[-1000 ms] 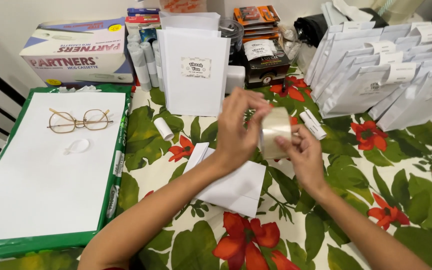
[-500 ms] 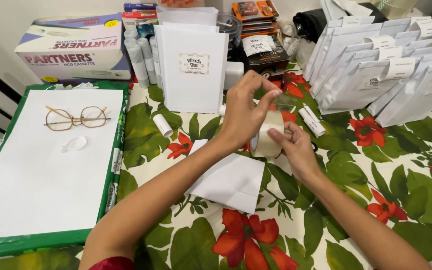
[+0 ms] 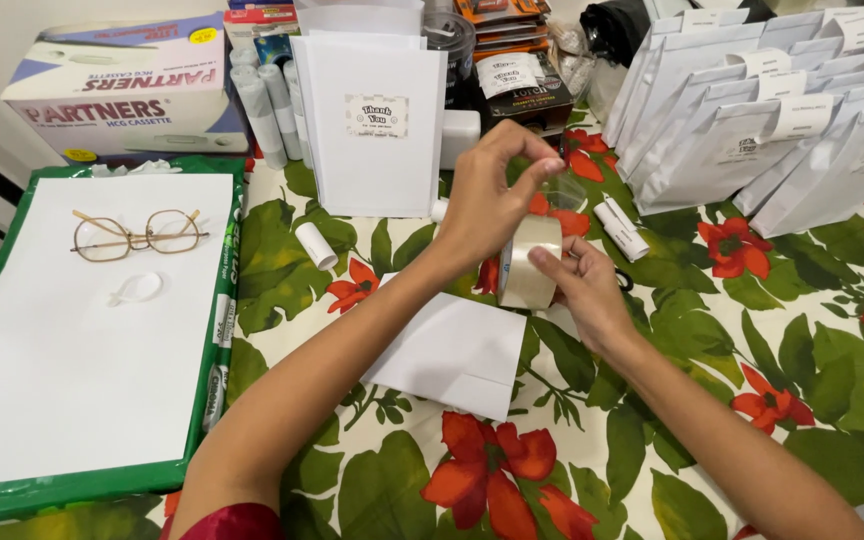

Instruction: Folding a small paper packet and sealing it with adhesive tape cut using scissors.

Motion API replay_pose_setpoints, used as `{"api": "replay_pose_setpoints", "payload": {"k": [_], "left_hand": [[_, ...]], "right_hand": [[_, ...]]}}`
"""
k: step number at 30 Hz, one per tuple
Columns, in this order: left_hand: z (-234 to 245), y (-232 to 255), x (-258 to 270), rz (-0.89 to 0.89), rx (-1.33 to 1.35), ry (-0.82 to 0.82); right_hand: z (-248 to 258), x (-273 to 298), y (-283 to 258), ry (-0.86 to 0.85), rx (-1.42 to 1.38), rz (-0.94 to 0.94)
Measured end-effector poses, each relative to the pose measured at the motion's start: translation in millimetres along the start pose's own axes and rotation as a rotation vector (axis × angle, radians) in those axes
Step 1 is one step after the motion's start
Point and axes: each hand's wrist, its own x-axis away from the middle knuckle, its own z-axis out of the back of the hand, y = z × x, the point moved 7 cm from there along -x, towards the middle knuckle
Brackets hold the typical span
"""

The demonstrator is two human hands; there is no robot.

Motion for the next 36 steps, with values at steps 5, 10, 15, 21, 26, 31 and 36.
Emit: {"api": "replay_pose_setpoints", "payload": {"k": [5,10,15,21,26,31,36], "left_hand": [[-3,10,3,-0.104,-0.02,0.012],[-4,17,5,-0.127,-0.051,0.013],[-5,11,2,0.02,-0.06,-0.077],[-10,13,4,0.106,-0.021,-0.147],[-12,9,3,0.072,-0.019,-0.167],[-5,6,0,0.092,-0.03,-0.15],[1,1,1,0.145,-0.013,-0.144]], "right_hand": [[5,-8,5,-0.015,-0.002,-0.023],[5,-4,1,0.003,-0.034,-0.036],[5,-3,5,-0.123,-0.046,-0.178],[61,7,-62,0.057,1.0,0.233],[82,12,-22,0.058,1.4,0.061],[86,3,-17,0.075,1.436,0.115],[95,-18,-3,0.034,1.531,0.054]]}}
